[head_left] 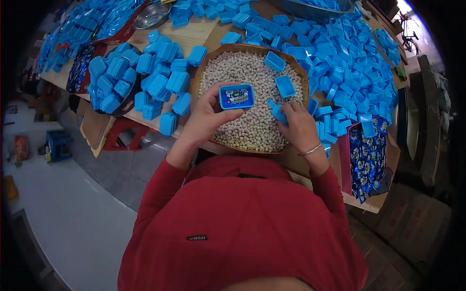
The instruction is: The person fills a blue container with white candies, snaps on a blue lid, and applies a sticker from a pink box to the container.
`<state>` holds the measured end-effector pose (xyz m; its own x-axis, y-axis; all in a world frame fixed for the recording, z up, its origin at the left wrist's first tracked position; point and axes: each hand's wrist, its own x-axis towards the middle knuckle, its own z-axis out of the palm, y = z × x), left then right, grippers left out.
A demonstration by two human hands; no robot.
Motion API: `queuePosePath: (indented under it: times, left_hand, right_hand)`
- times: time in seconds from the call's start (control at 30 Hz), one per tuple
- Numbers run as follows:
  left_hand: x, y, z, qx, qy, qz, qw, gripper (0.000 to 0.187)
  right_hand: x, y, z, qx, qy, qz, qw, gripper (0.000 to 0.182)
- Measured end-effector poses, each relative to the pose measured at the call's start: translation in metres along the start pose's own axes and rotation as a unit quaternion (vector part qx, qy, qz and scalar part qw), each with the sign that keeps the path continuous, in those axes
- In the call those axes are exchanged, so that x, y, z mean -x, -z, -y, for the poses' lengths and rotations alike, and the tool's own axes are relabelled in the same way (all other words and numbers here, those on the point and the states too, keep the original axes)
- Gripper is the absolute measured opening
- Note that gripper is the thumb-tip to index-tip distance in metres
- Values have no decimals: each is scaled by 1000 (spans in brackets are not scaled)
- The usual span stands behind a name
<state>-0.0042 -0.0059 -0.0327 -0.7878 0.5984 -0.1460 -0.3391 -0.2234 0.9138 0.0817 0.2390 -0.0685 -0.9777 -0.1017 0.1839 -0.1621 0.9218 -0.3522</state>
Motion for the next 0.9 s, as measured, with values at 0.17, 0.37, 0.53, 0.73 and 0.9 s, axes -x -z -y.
queuePosePath:
  times: [0.17,0.37,0.53,0.73,0.9]
  left_hand:
    - [2,-13,0,-102,-87,44,990,52]
    - [9,-38,-5,-137,-19,87,987,55]
    - [10,-38,-11,-174,-47,100,978,54]
    - [10,-38,-10,-190,-58,87,976,53]
    - [9,-39,-10,-200,-81,88,973,54]
  right_hand:
    - [1,30,6,-122,6,-60,991,33]
    - [-19,83,53,-186,199,-70,960,40]
    - [-23,82,59,-144,228,-68,961,37]
    - [-21,81,59,-156,215,-68,962,39]
    - [-23,81,57,-162,229,-75,957,36]
